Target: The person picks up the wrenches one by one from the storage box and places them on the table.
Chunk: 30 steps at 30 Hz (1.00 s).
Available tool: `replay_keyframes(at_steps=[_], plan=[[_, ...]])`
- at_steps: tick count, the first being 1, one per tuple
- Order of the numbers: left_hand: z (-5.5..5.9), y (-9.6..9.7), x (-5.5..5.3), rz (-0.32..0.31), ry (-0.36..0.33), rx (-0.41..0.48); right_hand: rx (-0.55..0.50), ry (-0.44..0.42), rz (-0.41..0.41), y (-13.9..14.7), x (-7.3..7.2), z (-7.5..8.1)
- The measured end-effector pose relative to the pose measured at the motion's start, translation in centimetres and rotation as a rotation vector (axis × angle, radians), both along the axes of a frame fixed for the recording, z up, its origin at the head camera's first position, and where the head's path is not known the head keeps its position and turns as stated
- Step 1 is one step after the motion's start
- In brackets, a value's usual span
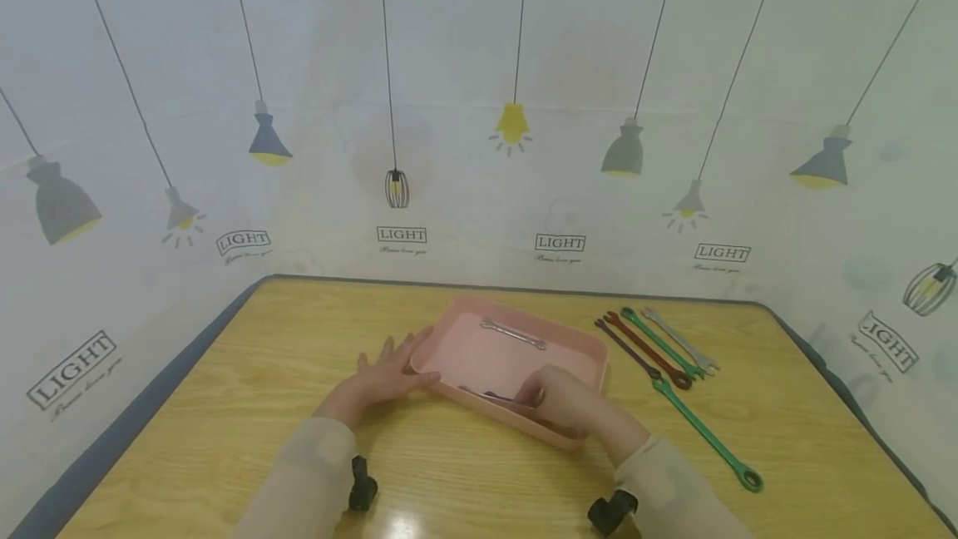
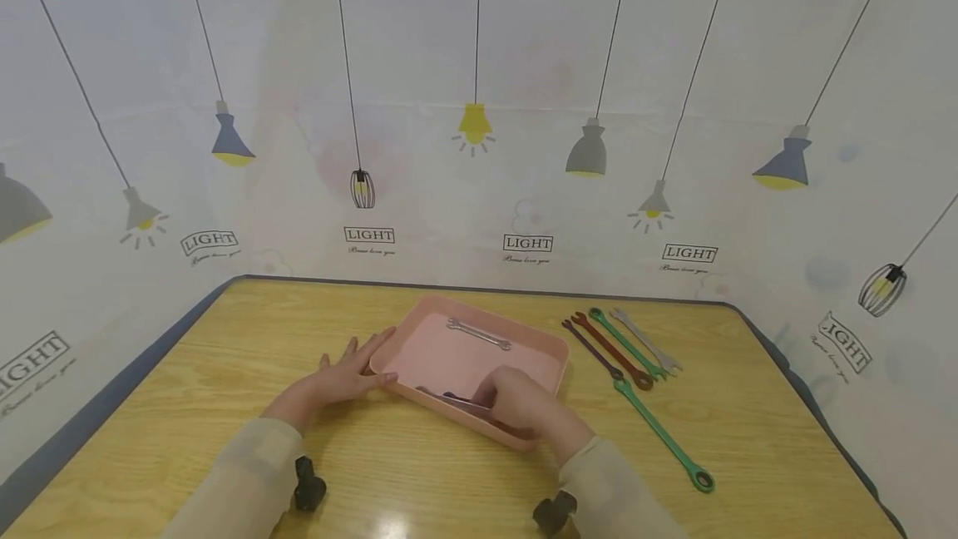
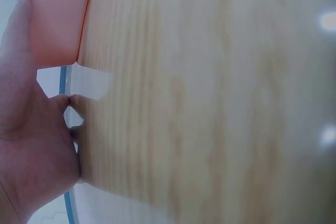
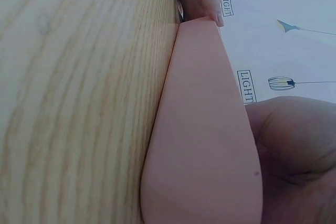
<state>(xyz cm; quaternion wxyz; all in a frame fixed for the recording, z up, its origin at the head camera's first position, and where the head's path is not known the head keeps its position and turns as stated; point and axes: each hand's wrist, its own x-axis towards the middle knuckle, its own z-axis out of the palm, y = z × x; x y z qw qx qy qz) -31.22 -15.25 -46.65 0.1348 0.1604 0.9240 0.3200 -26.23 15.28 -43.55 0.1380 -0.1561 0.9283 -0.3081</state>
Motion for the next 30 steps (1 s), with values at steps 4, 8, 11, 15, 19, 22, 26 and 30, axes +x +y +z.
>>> replay_keyframes(at_steps=[4,8,11,15,19,22,26,30], plan=[[0.3,0.1,0.1,-0.003,0.001,-0.014,0.012,-0.004,-0.021,0.1,0.2,0.1],[0.4,0.2,0.2,-0.003,0.006,-0.023,0.036,-0.022,-0.037,0.2,0.1,0.2],[0.4,0.1,0.2,-0.004,0.002,-0.025,0.053,-0.036,-0.013,0.2,0.1,0.4],[0.4,0.1,0.2,-0.007,0.006,-0.03,0.09,-0.038,0.014,0.5,0.1,0.6],[0.5,0.2,0.1,-0.005,0.006,-0.032,0.134,-0.043,0.019,1.0,0.0,0.9],[0.5,0.1,0.1,-0.003,-0.003,-0.03,0.117,-0.064,0.007,1.4,0.0,1.2],[0.4,0.1,0.0,-0.002,-0.004,-0.026,0.056,-0.067,-0.01,2.1,0.1,1.6],[0.4,0.2,0.1,0.004,-0.009,-0.019,-0.007,-0.054,-0.015,3.2,0.1,2.0]])
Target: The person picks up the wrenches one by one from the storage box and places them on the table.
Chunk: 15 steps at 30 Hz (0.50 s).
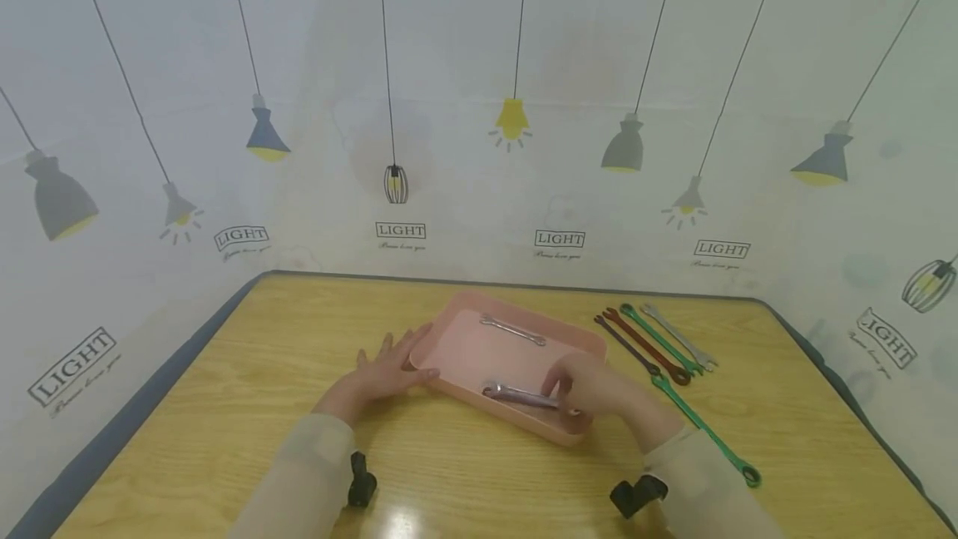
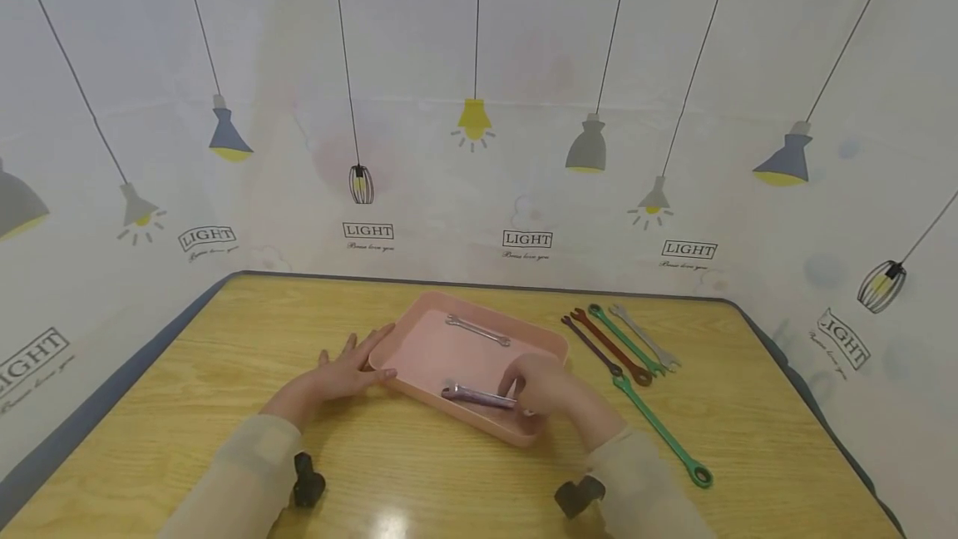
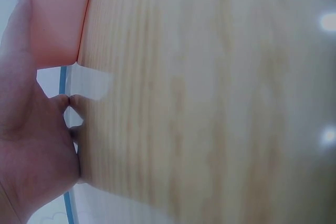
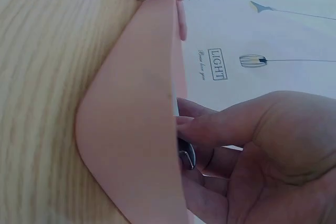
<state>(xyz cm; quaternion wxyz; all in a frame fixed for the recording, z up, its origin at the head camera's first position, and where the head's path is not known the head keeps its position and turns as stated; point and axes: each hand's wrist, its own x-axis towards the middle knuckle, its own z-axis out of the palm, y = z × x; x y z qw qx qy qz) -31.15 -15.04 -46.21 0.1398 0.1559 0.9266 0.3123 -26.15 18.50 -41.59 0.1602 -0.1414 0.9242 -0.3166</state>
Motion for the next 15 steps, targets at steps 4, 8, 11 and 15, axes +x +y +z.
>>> replay_keyframes(at_steps=[4,8,11,15], plan=[[0.2,0.1,0.1,0.003,-0.005,0.003,-0.079,-0.007,0.019,1.4,-0.1,0.6],[0.2,0.0,0.1,0.007,-0.003,0.004,-0.124,-0.011,0.034,2.7,0.2,1.6],[0.1,0.0,-0.1,0.01,-0.005,0.005,-0.122,0.0,0.018,3.6,0.6,2.5],[-0.1,0.0,-0.2,0.007,-0.01,0.005,-0.123,0.015,-0.007,5.2,1.4,3.2]])
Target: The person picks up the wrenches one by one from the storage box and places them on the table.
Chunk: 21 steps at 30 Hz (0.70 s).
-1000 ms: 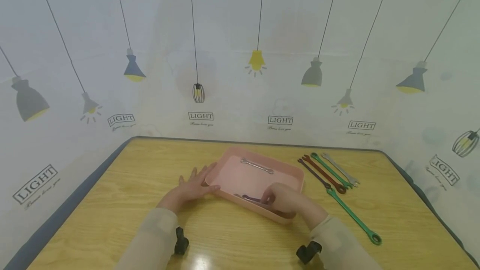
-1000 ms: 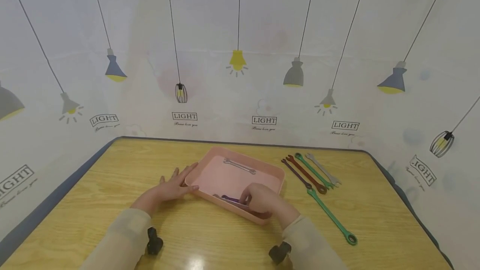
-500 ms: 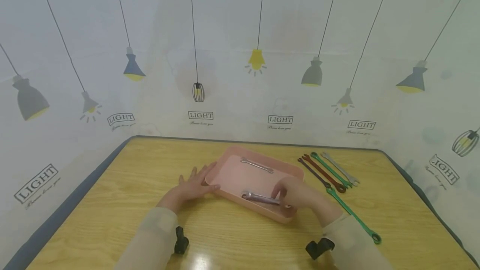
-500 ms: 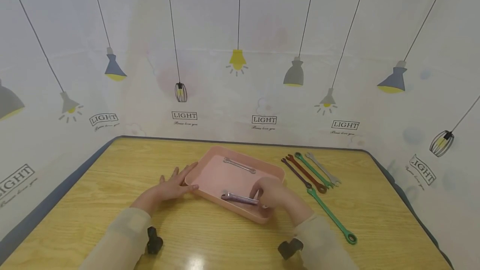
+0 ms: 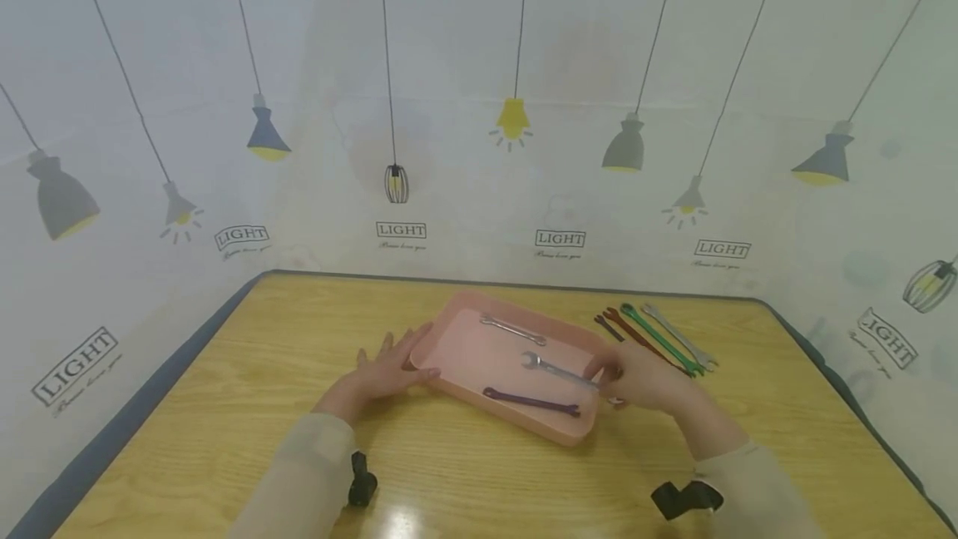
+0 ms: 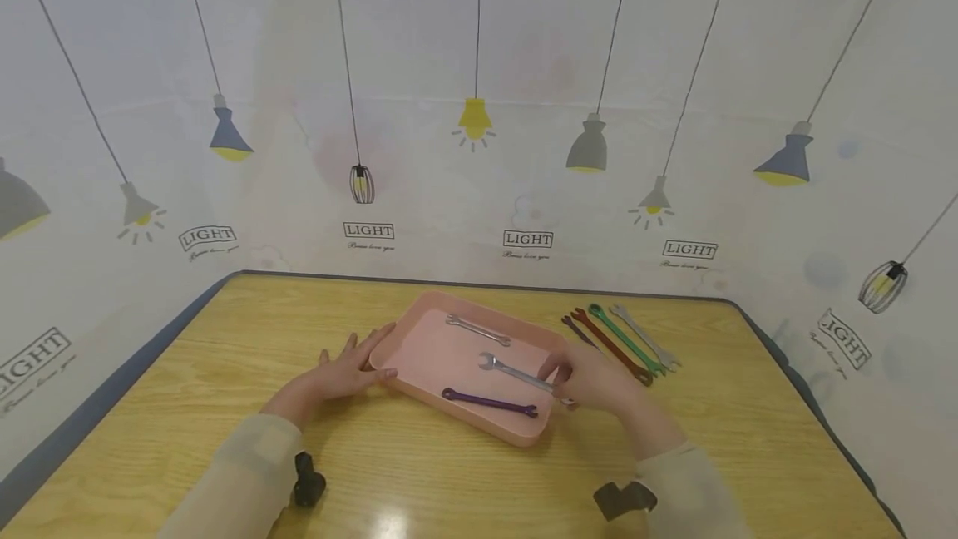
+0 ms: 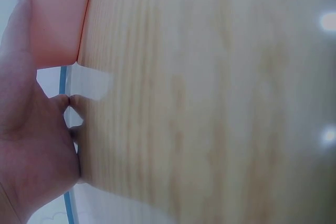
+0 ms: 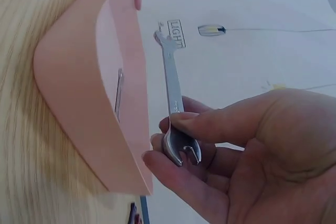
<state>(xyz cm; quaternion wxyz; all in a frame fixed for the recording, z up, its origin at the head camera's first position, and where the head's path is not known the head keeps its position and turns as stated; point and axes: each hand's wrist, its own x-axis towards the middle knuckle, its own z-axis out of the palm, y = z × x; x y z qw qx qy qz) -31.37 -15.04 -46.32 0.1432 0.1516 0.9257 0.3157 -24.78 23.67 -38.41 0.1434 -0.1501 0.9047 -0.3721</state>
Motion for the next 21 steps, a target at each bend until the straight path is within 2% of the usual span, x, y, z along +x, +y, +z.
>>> replay_keyframes(at_steps=[11,16,21], plan=[[0.5,0.0,0.4,0.002,0.002,-0.006,-0.04,-0.005,-0.072,4.8,1.3,-0.2],[0.3,0.0,0.2,0.002,0.006,-0.017,-0.016,0.011,-0.07,7.2,1.9,-0.2],[0.0,0.0,0.1,-0.002,0.013,-0.016,-0.02,-0.004,-0.105,9.8,2.9,-0.5]])
